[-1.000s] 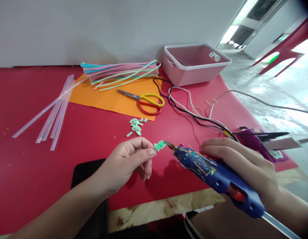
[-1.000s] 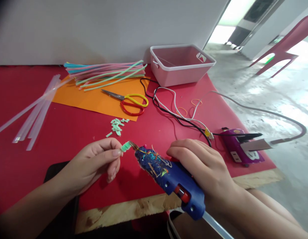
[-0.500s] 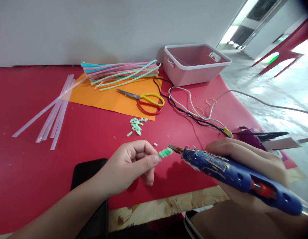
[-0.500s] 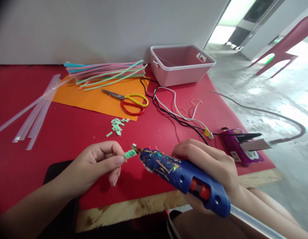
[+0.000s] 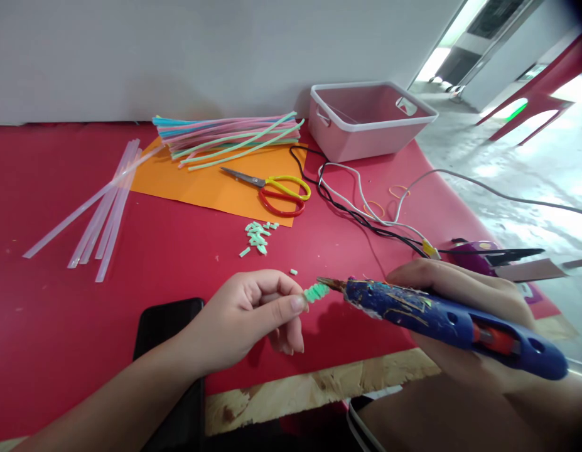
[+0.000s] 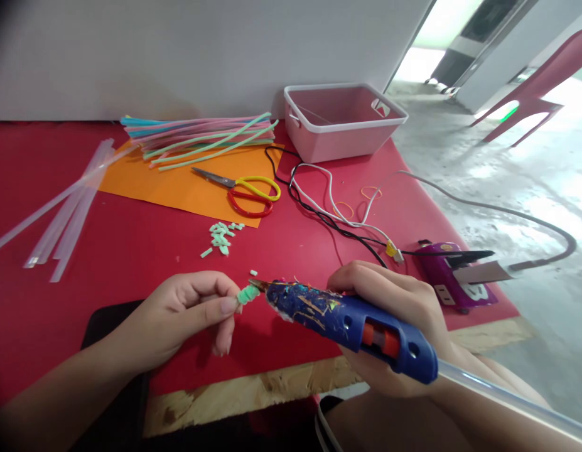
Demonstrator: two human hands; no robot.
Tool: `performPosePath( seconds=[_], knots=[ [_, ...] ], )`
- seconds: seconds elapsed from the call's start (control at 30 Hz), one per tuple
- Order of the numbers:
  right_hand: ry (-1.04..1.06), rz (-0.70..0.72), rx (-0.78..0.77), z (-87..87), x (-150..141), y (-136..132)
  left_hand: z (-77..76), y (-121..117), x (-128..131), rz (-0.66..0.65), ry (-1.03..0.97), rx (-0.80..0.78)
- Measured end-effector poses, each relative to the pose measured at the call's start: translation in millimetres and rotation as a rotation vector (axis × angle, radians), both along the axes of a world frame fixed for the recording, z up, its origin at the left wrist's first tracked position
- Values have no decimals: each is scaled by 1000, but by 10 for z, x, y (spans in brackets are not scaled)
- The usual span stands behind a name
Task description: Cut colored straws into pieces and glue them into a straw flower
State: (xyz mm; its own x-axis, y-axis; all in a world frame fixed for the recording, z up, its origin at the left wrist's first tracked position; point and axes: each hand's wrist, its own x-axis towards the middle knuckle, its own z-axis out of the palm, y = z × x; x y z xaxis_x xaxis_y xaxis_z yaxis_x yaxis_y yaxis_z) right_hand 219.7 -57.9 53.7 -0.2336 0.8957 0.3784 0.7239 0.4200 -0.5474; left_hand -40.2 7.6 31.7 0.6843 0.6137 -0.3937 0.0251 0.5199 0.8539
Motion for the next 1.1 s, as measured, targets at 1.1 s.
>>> performPosePath(
  seconds=[1.1],
  knots=[
    [-391,189,303,-24,75,67,-80,41,-21,29,-164,-221]
  ],
)
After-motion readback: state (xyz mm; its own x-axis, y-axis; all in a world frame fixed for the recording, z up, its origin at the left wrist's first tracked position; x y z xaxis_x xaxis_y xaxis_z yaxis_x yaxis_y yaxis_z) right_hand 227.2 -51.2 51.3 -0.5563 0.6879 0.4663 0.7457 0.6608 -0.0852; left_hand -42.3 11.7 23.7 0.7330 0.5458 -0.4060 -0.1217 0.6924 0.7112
